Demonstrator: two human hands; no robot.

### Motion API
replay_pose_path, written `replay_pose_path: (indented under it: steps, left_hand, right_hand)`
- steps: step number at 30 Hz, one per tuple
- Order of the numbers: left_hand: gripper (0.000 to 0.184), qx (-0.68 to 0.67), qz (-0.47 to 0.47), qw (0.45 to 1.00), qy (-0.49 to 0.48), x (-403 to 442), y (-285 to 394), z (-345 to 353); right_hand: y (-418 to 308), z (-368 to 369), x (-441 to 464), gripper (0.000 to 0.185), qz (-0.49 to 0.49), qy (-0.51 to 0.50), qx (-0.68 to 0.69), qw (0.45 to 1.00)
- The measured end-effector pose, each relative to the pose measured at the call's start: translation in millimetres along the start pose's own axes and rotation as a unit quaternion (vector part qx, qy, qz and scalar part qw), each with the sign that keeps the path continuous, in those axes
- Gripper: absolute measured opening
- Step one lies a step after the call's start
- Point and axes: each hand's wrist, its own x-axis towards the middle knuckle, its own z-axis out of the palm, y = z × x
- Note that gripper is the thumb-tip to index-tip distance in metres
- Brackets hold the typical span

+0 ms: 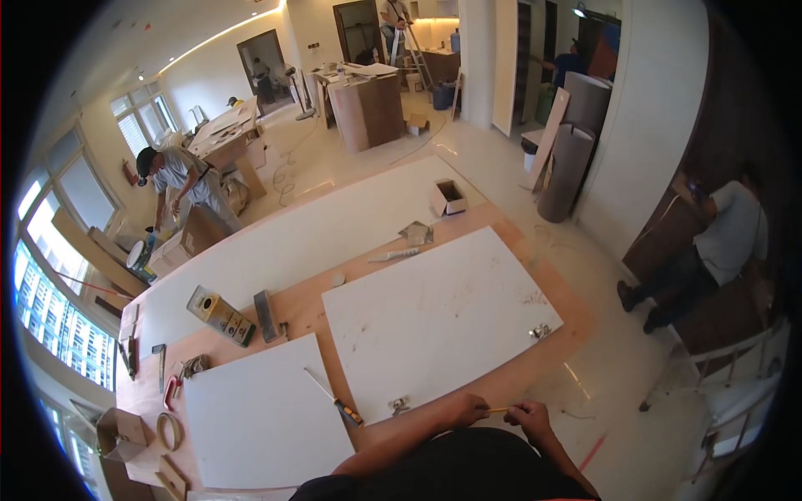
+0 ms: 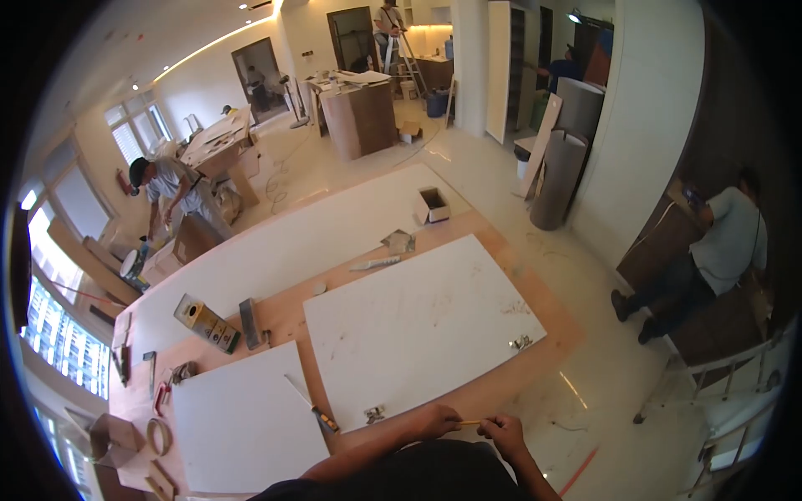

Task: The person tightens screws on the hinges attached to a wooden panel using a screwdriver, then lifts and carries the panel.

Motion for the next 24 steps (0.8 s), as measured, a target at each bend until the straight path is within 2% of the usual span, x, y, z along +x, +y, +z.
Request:
replay_pose_path:
  steps: [3, 5, 9, 14, 16, 18, 19, 20, 21, 22, 23, 24]
  left_hand:
    - [0.028, -0.164, -0.131, 0.977, 0.020, -6, 14, -24]
    - [0.024, -0.236, -0.147, 0.957, 0.087, -8, 7, -30]
    - [0.022, -0.349, -0.169, 0.902, 0.189, -6, 2, -36]
    - [0.023, -0.446, -0.179, 0.828, 0.289, 3, 19, -35]
    - [0.025, -0.431, -0.161, 0.837, 0.297, 9, 17, -34]
    - [0.026, -0.350, -0.168, 0.873, 0.295, 12, 31, -39]
    - [0.025, -0.351, -0.142, 0.879, 0.290, 18, 16, -27]
    - [0.024, -0.316, -0.172, 0.890, 0.278, 19, 31, -31]
    - [0.023, -0.332, -0.184, 0.884, 0.275, 24, 27, -24]
    - [0.023, -0.303, -0.156, 0.892, 0.297, 27, 17, -17]
    - [0.022, -0.323, -0.182, 0.880, 0.296, 29, 22, -18]
    - [0.022, -0.333, -0.186, 0.873, 0.303, 29, 30, -20]
  right_hand:
    - [-13, -4, 20, 0.024, 0.019, -0.032, 0.010, 0.999]
    - [-21, -2, 32, 0.024, 0.030, -0.083, -0.009, 0.996]
    - [-1, 1, 75, 0.024, -0.031, -0.209, -0.080, 0.974]
    - [-45, 7, 122, 0.024, -0.054, -0.313, -0.161, 0.935]
    - [-57, 14, 131, 0.019, -0.015, -0.328, -0.158, 0.931]
    - [-68, 17, 141, 0.018, -0.047, -0.369, -0.163, 0.914]
    - [-75, 18, 142, 0.019, -0.060, -0.364, -0.184, 0.911]
    - [-78, 16, 145, 0.027, -0.047, -0.346, -0.241, 0.906]
    - [-79, 13, 151, 0.035, -0.072, -0.351, -0.288, 0.888]
    - [-84, 10, 152, 0.040, -0.076, -0.362, -0.289, 0.883]
    - [-87, 8, 154, 0.037, -0.050, -0.353, -0.318, 0.879]
    - [-93, 5, 154, 0.034, -0.058, -0.380, -0.277, 0.881]
